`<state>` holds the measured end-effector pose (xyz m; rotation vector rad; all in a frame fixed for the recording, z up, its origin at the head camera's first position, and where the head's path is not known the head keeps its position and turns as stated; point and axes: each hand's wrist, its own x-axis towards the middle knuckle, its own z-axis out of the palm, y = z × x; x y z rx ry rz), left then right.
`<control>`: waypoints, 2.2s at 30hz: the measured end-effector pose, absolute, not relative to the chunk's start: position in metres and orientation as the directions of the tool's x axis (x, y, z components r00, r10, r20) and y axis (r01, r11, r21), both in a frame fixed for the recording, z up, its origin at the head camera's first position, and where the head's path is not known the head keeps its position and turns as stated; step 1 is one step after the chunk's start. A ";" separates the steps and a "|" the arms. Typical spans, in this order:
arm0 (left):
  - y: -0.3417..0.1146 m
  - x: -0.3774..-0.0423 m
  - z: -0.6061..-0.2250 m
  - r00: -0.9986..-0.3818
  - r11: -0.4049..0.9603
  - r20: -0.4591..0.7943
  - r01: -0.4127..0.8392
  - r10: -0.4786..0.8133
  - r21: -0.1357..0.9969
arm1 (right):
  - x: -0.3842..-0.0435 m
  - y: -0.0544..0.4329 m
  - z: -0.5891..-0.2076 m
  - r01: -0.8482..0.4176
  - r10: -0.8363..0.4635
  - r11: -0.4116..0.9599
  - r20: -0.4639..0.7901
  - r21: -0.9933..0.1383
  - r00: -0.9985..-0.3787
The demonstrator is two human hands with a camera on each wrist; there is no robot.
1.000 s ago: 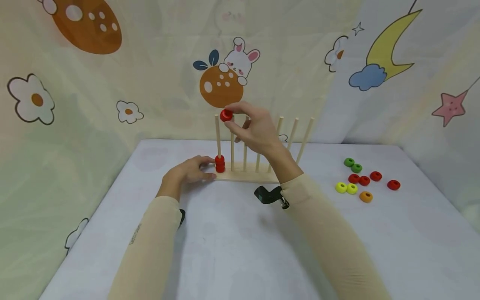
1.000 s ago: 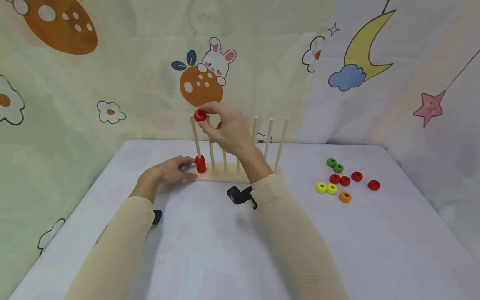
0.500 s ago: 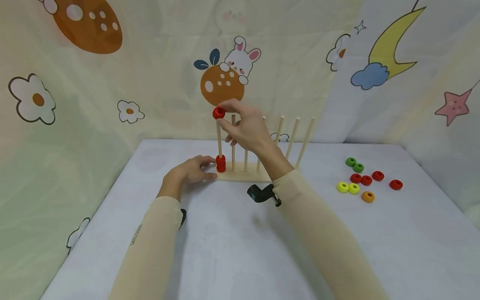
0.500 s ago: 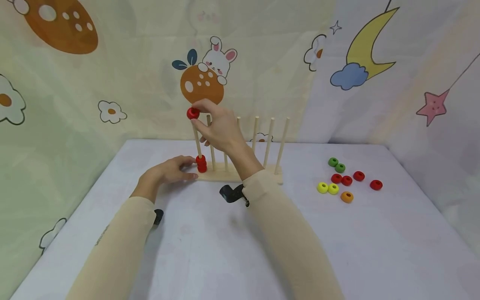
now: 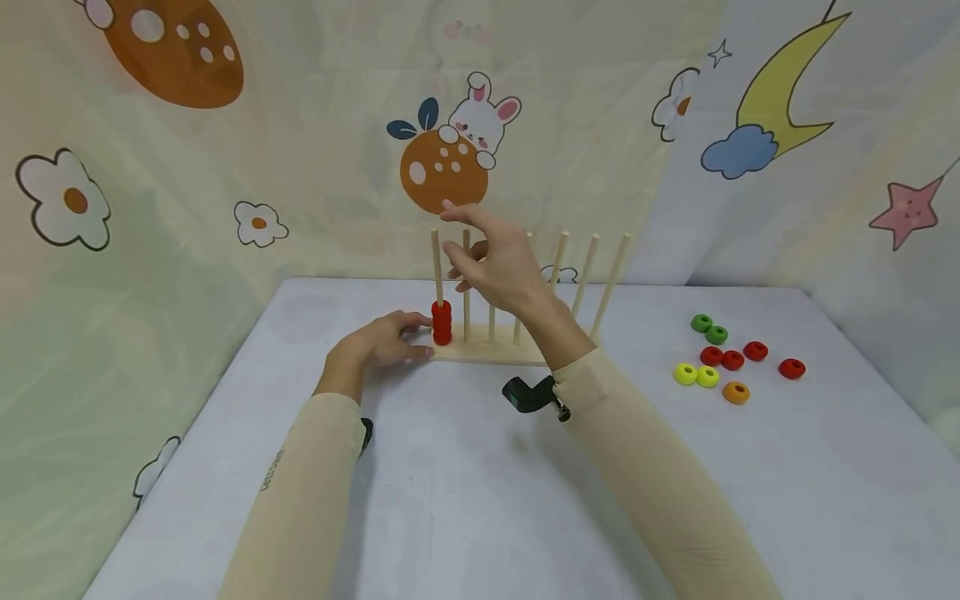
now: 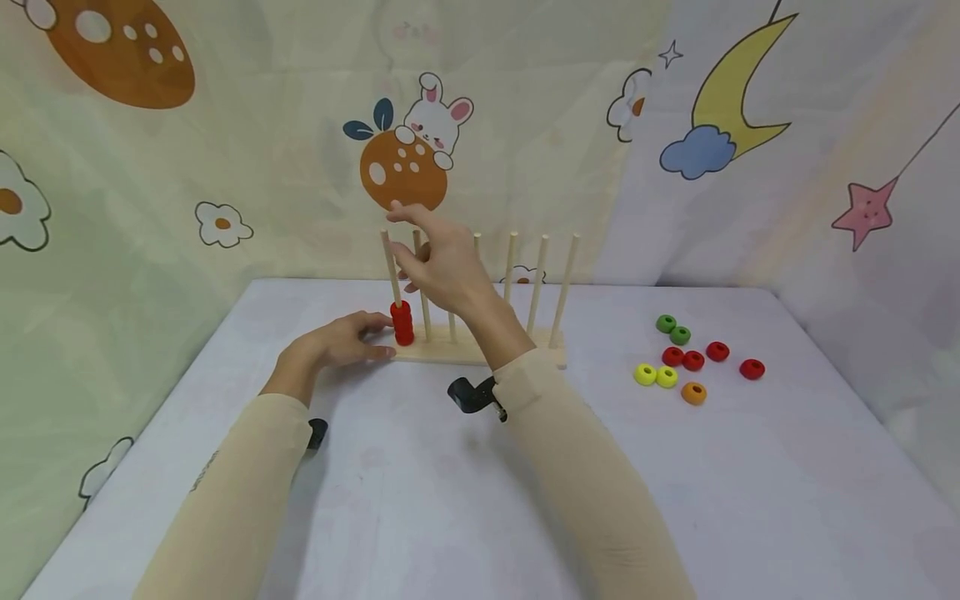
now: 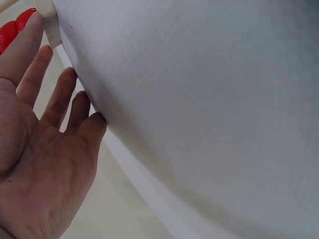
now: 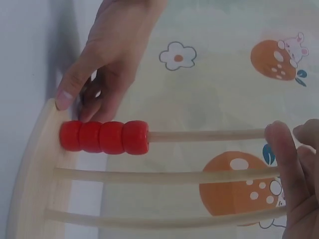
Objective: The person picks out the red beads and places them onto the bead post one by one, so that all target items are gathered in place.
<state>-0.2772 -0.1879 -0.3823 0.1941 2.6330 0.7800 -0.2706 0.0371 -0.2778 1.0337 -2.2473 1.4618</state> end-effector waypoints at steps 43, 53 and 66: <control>-0.186 -0.274 -0.384 -0.919 0.839 -0.303 0.052 0.252 0.542 | -0.233 0.178 -0.340 -0.836 -0.542 0.378 0.637 -0.398 -0.548; -0.184 -0.278 -0.383 -0.917 0.840 -0.304 0.058 0.258 0.540 | -0.231 0.230 -0.349 -0.767 -0.496 0.540 0.605 -0.347 -0.623; -0.181 -0.277 -0.384 -0.914 0.846 -0.320 0.044 0.249 0.532 | -0.227 0.280 -0.362 -0.680 -0.401 0.629 0.592 -0.376 -0.699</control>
